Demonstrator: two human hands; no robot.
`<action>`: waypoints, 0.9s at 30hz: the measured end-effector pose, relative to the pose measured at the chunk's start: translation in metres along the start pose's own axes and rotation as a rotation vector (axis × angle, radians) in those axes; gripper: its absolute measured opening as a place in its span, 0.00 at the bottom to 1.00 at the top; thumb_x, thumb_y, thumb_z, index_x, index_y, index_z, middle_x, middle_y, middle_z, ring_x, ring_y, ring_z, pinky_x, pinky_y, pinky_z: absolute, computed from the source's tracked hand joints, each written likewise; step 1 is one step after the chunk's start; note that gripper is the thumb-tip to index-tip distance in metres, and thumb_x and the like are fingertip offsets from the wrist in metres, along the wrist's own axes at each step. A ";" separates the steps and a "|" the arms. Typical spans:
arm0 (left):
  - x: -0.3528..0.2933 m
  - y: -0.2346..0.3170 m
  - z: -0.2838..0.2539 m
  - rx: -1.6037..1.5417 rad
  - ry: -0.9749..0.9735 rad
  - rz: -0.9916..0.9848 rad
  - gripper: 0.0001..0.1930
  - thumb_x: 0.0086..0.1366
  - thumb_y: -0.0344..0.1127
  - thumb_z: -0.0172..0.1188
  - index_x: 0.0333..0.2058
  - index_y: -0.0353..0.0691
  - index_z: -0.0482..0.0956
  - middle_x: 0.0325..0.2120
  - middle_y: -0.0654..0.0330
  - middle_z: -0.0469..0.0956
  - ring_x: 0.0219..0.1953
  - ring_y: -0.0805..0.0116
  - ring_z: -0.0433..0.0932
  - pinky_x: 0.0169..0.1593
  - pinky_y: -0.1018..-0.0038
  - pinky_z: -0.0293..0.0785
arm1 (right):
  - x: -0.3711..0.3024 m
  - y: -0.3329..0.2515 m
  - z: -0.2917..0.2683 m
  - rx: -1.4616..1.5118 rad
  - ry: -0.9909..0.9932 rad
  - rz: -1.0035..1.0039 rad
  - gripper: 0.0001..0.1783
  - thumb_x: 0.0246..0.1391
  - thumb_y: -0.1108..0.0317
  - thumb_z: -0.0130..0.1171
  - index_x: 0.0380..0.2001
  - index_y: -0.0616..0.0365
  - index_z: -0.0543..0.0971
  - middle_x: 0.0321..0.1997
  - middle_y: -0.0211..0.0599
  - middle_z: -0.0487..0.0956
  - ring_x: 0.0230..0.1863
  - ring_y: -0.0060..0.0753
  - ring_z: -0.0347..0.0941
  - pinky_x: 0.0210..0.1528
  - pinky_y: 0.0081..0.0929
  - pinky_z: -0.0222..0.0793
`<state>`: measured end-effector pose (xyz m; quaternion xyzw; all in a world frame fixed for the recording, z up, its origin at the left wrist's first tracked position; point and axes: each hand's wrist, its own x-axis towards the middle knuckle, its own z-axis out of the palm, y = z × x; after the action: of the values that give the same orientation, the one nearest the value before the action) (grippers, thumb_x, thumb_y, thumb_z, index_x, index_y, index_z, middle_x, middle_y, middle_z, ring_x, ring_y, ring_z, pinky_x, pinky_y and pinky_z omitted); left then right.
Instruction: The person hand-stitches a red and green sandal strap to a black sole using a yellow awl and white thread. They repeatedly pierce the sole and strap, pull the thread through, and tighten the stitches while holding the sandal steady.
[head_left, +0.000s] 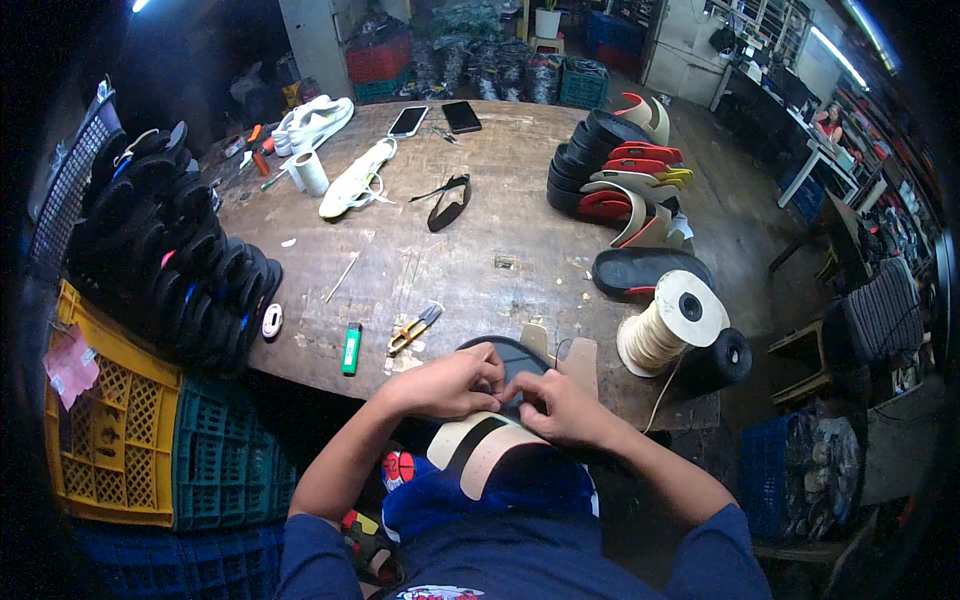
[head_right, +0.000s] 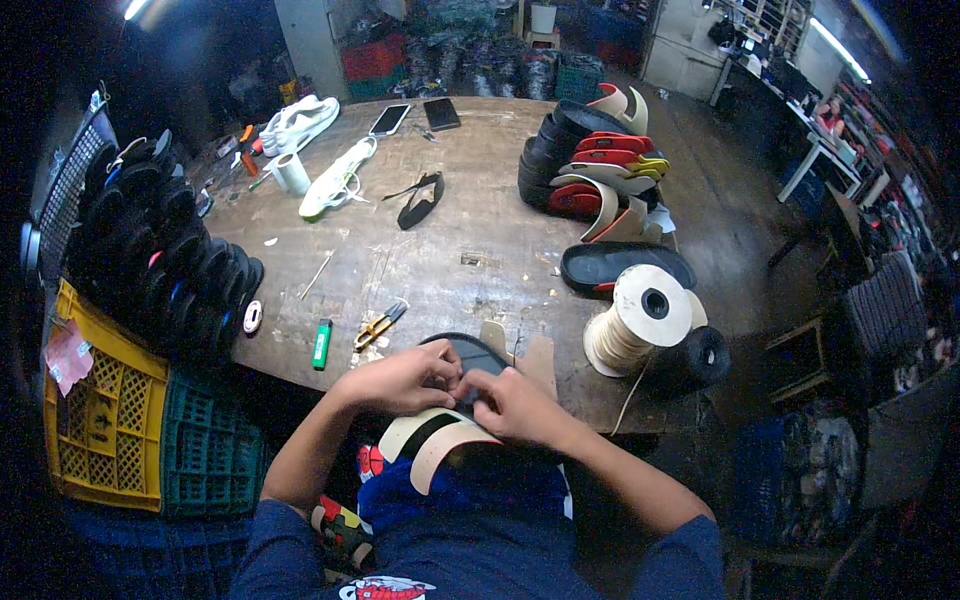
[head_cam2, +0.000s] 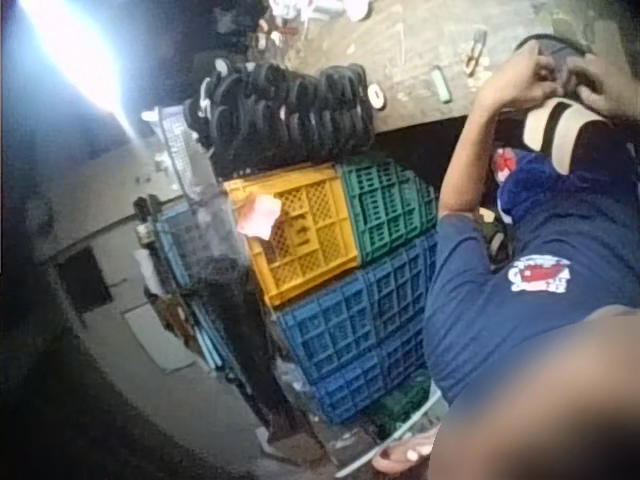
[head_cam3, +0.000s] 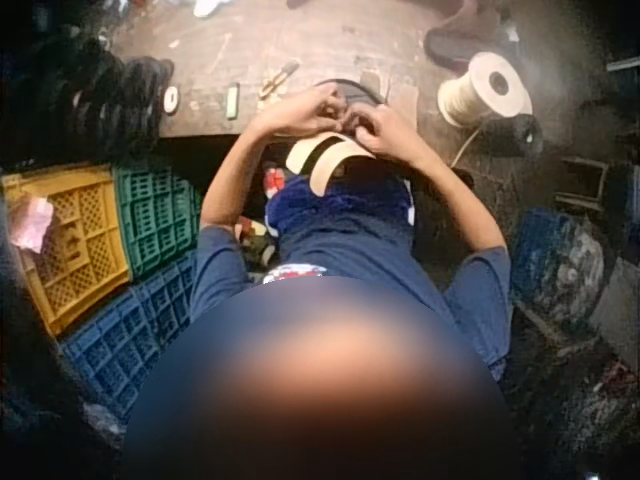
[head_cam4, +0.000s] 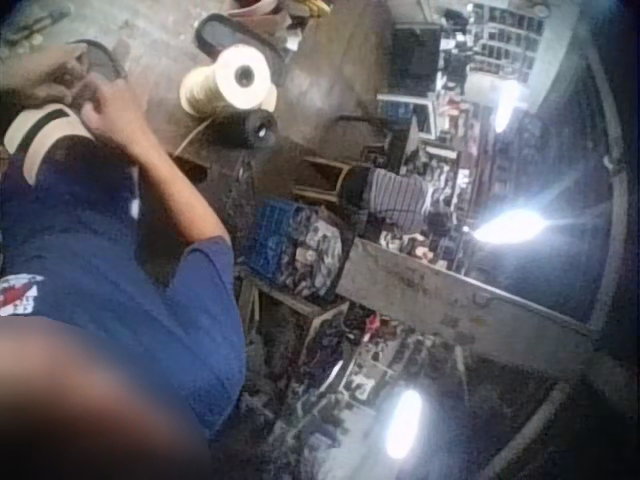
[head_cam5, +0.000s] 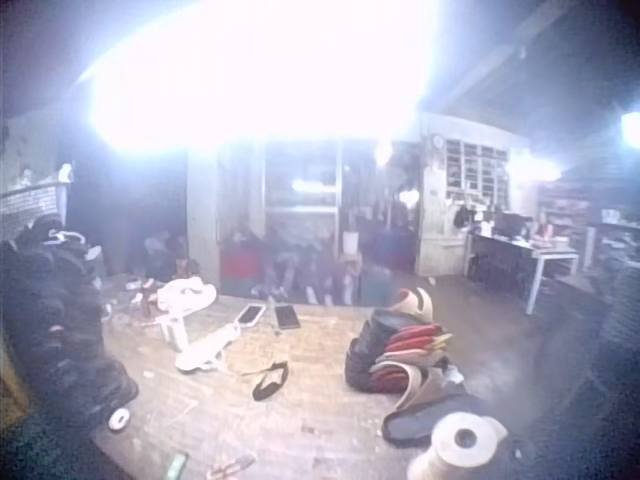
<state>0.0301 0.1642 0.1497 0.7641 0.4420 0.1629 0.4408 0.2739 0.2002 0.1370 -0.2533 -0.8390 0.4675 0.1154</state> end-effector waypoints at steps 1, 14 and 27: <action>-0.001 -0.001 -0.001 0.011 -0.016 -0.017 0.10 0.60 0.34 0.69 0.36 0.34 0.81 0.43 0.52 0.73 0.46 0.55 0.77 0.51 0.65 0.74 | 0.000 0.001 0.002 -0.094 0.031 -0.030 0.12 0.53 0.70 0.57 0.43 0.50 0.80 0.27 0.42 0.79 0.30 0.45 0.77 0.40 0.40 0.70; -0.082 0.027 0.050 0.225 0.523 -0.284 0.08 0.61 0.30 0.65 0.39 0.37 0.80 0.37 0.48 0.77 0.42 0.45 0.79 0.46 0.61 0.78 | -0.002 0.005 0.005 -0.577 -0.038 -0.280 0.14 0.56 0.67 0.59 0.46 0.45 0.80 0.30 0.30 0.78 0.38 0.35 0.76 0.50 0.39 0.60; -0.035 -0.021 0.208 -0.396 0.621 -0.433 0.17 0.72 0.39 0.56 0.51 0.32 0.74 0.37 0.43 0.79 0.39 0.44 0.79 0.43 0.55 0.73 | 0.010 0.004 -0.013 -0.476 -0.103 -0.273 0.16 0.49 0.70 0.62 0.43 0.46 0.82 0.27 0.27 0.74 0.37 0.33 0.75 0.50 0.35 0.64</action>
<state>0.1320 0.0303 0.0209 0.4689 0.6640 0.3707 0.4492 0.2722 0.2165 0.1400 -0.1337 -0.9563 0.2499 0.0718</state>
